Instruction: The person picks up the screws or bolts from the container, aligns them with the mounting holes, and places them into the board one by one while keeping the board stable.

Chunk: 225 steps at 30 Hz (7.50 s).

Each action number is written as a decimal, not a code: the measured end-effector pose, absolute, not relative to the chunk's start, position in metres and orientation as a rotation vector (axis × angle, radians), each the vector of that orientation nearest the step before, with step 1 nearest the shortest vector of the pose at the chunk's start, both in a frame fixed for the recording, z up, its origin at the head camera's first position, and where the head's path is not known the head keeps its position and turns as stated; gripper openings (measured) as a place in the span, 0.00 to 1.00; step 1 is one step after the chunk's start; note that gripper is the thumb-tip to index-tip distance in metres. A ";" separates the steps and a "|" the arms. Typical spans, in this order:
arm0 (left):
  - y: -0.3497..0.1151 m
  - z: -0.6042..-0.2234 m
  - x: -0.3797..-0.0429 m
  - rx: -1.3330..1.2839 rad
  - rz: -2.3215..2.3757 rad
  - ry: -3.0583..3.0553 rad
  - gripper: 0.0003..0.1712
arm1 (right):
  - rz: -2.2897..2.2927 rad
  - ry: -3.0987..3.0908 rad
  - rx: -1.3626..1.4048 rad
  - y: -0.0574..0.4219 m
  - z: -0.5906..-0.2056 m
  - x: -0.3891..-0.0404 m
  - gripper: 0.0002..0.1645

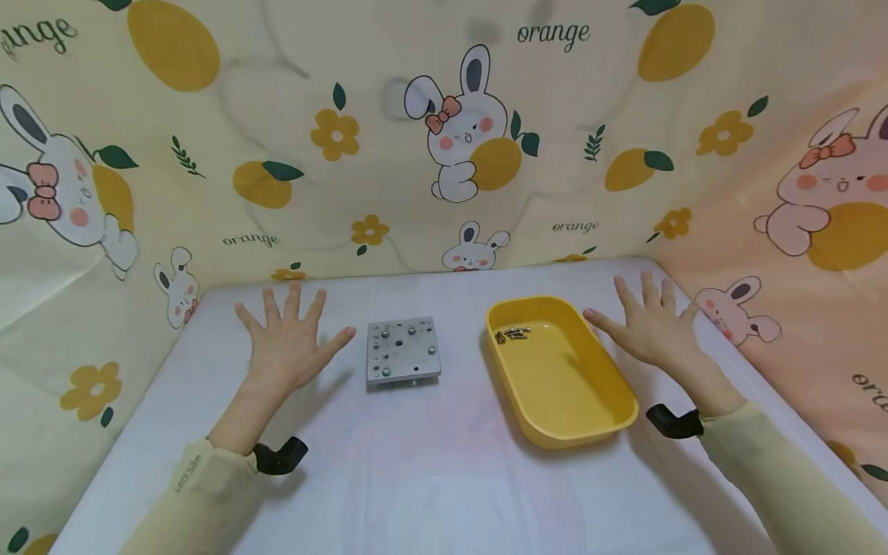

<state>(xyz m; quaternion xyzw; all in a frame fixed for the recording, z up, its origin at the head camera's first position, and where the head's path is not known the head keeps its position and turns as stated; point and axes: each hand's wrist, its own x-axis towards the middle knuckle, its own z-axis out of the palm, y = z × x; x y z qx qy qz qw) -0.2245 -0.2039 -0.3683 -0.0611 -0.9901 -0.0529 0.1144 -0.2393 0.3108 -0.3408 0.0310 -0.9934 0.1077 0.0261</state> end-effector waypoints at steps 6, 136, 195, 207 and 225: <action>-0.194 -0.362 -0.218 -0.309 -0.428 -2.903 0.56 | 0.705 -2.836 0.284 0.296 -0.324 -0.240 0.42; -0.190 -0.426 -0.247 -0.636 -1.169 -2.968 0.71 | 2.129 -2.627 0.270 0.055 -0.372 -0.277 0.12; -0.188 -0.429 -0.247 -0.628 -1.162 -2.955 0.71 | 1.988 -2.431 0.613 0.165 -0.312 -0.281 0.17; -0.188 -0.432 -0.249 -0.641 -1.163 -2.945 0.71 | 1.870 -2.704 0.295 0.215 -0.359 -0.293 0.21; -0.192 -0.434 -0.248 -0.655 -1.174 -2.938 0.73 | 2.089 -2.755 0.250 0.204 -0.412 -0.294 0.19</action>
